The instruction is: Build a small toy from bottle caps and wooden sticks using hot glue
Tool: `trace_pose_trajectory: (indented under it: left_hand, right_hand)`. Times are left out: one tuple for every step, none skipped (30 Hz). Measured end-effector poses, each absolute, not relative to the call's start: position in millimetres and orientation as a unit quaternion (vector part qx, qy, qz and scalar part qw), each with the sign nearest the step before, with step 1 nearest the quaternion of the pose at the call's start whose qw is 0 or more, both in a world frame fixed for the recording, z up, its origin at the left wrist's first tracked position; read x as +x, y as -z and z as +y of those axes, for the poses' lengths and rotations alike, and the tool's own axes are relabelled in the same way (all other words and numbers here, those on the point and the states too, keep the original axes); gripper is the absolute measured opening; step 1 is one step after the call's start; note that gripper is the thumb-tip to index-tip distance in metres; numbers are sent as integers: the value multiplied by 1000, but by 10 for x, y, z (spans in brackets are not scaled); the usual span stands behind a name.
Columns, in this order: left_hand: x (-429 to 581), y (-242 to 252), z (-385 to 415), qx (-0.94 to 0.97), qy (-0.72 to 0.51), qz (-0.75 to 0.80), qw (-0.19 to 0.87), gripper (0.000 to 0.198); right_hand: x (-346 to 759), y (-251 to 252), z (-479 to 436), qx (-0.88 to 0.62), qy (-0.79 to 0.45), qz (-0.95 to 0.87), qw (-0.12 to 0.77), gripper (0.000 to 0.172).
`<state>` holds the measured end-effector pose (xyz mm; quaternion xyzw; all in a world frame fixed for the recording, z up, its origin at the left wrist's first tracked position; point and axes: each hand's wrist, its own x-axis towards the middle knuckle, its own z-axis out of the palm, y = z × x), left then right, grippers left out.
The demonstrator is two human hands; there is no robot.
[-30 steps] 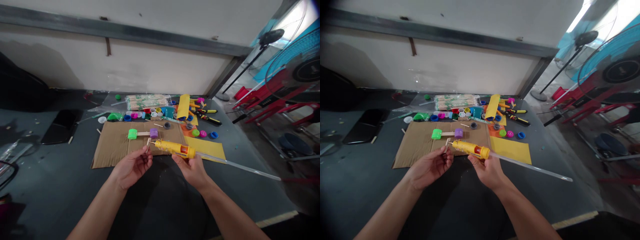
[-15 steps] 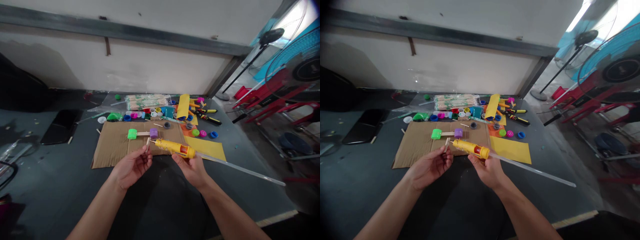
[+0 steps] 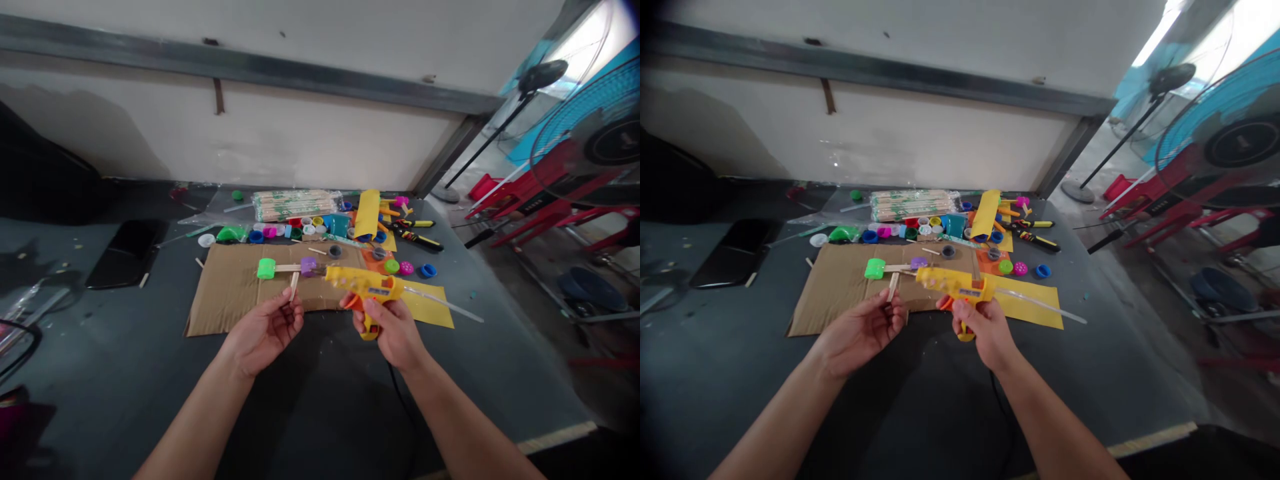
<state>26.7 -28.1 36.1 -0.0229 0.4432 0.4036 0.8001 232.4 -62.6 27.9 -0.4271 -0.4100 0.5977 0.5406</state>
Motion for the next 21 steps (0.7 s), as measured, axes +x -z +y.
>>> trace_pose_trajectory:
  left_hand:
    - [266,-361,-280,-25,-406,443,799,15]
    - [265,-361,-278,-26,-409,441,799,15]
    - [263,-360,-276,-25,-412,436,800,15]
    - [260,-360,-272,-22,-415,432,801,16]
    - [255,-361,-267,-20,-418,429,800,16]
    - [250,-363,-262,-17,-421,428,799,17]
    - [244,-366,-256,-14,-425,429,797,18]
    - [237,-370,-250,-10,-428,432,794,18]
    - [231,-374,-244,-4,-432,435,790,19]
    - [226,-378,-238,4,-436,439,786,19]
    - [222,-381,-233,12,-439,443,782,18]
    - [218,-383,-229,20,-442,446,778,18]
    - [215,-382,-227,26,-444,448,775,17]
    - [214,-380,-226,31,-446,447,775,16]
    - [213,-376,-226,33,-447,443,776,15]
    - [213,-371,-228,35,-448,439,778,14]
    - [213,-366,-231,37,-449,436,779,14]
    - [214,-362,-235,39,-451,433,780,13]
    - [215,-359,-238,42,-452,431,780,13]
    - [216,-358,-240,46,-453,428,781,12]
    - [217,-358,-240,50,-454,426,781,12]
  right_hand:
    - [2324,-304,-615,-400,-621,-377,559,15]
    - [2326,-335,-604,-377,-640,-346,574,15]
    - [2332,-373,-593,-358,-655,-319,584,17]
    - [2346,-418,-582,-346,-667,-300,588,20]
    - [2371,-470,-572,-339,-676,-289,587,22]
    - [2410,-529,-564,-339,-679,-287,584,22]
    - [2465,-593,-560,-344,-675,-290,584,22]
    - [2535,-658,-561,-353,-663,-295,590,21]
    - [2618,-719,-570,-365,-644,-299,602,20]
    - [2711,-772,-589,-380,-620,-299,618,20]
    - [2810,-811,-618,-398,-594,-297,633,21]
    - [2910,-831,-656,-418,-569,-292,645,22]
    - [3007,-830,-701,-443,-546,-288,650,24]
    - [3096,-805,-753,-471,-528,-284,647,26]
    - [3177,-756,-806,-503,-512,-281,637,29]
    - [3246,-687,-859,-539,-497,-276,621,33]
    - [3304,-601,-907,-577,-481,-269,602,37]
    - [3352,-505,-950,-611,-455,-264,592,43]
    - [3390,-404,-986,-642,-426,-255,585,50]
    - [3420,-304,-1014,-668,-399,-242,579,56]
    - [3445,-210,-1035,-691,-373,-231,574,60]
